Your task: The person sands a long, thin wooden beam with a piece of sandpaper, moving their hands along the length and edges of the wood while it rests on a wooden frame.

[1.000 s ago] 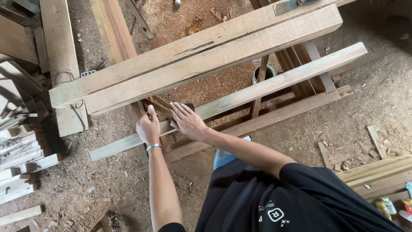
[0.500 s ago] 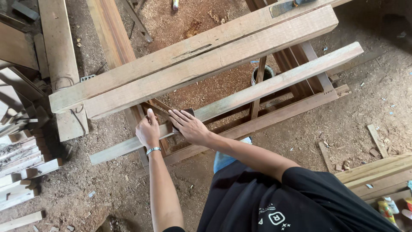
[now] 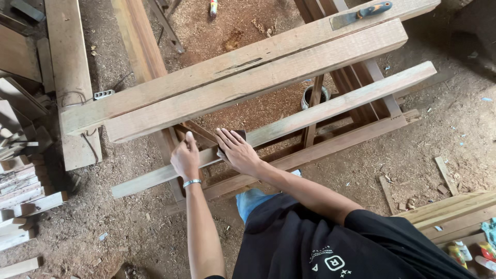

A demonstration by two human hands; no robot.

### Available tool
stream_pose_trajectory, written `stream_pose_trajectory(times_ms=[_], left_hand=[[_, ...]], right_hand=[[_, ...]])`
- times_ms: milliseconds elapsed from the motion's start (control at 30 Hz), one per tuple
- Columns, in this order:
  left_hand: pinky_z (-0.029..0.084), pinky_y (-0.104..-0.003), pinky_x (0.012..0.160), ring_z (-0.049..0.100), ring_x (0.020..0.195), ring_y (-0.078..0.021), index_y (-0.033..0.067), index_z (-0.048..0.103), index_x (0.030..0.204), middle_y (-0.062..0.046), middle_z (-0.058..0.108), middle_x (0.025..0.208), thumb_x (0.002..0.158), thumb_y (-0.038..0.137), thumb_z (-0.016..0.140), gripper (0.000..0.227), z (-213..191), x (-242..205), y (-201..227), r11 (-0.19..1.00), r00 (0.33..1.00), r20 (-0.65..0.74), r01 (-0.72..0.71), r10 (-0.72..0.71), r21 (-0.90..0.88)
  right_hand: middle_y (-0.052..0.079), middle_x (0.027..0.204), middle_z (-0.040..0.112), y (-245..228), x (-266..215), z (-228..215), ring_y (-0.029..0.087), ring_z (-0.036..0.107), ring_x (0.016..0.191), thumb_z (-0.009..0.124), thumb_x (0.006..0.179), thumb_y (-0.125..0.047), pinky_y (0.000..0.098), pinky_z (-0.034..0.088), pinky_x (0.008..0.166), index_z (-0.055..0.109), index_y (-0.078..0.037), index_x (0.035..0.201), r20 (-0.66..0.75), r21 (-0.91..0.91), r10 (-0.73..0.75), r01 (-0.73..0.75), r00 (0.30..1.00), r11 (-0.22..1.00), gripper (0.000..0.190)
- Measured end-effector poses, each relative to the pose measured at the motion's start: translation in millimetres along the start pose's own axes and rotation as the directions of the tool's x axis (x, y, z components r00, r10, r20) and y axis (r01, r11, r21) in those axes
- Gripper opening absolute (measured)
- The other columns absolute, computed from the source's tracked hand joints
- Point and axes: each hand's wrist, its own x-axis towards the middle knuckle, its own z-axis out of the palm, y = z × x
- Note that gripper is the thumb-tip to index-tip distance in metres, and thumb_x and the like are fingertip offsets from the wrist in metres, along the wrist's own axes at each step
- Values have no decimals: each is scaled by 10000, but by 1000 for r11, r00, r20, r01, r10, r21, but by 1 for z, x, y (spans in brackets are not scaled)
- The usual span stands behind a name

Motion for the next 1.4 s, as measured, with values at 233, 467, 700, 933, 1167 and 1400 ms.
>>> stream_pose_trajectory(times_ms=[233,467,700,933,1167,1400], left_hand=[[197,-239,354,305,351,-66,142,539,571,61,480,481,1094,470,468,622,18,-7,-19,988,987,110,-108,120,-113],[276,-261,349,440,367,-105,138,656,669,31,614,532,1065,457,507,530,-1,-6,-2,965,961,157,-204,229,-163],[517,-321,551,663,600,-203,68,736,836,-89,717,733,1074,357,580,405,-28,-8,1,868,944,-34,-317,329,-382],[525,-388,762,707,722,-171,99,764,916,-51,776,875,1050,378,522,393,-40,0,-48,893,885,160,-405,436,-195],[489,-389,827,703,838,-192,116,740,832,-66,772,925,1094,414,382,534,-53,-9,-68,909,869,291,-418,400,-1],[490,-384,765,690,790,-197,115,713,767,-59,758,858,1090,398,408,526,-58,-6,-66,890,860,246,-454,447,-31]], right_hand=[[195,1639,347,-32,18,20,286,307,1538,438,1044,-298,428,224,1264,403,37,1522,76,-96,-71,78,995,992,585],[207,1629,323,-22,-4,1,308,270,1531,465,1044,-332,447,198,1255,377,55,1506,98,-16,-16,17,995,1000,609],[192,1664,291,-55,27,34,291,239,1564,476,991,-263,415,181,1281,336,41,1564,111,-282,133,-97,985,954,664],[202,1668,262,-46,4,30,287,227,1558,420,1025,-298,425,156,1274,284,58,1569,160,-322,160,-101,974,941,664],[202,1639,313,-50,46,66,309,302,1534,379,1099,-352,448,202,1277,329,53,1551,-7,-237,238,-233,971,943,608],[191,1637,339,-78,22,39,294,304,1529,430,1074,-350,438,216,1257,344,39,1555,21,-154,115,-110,993,982,624]])
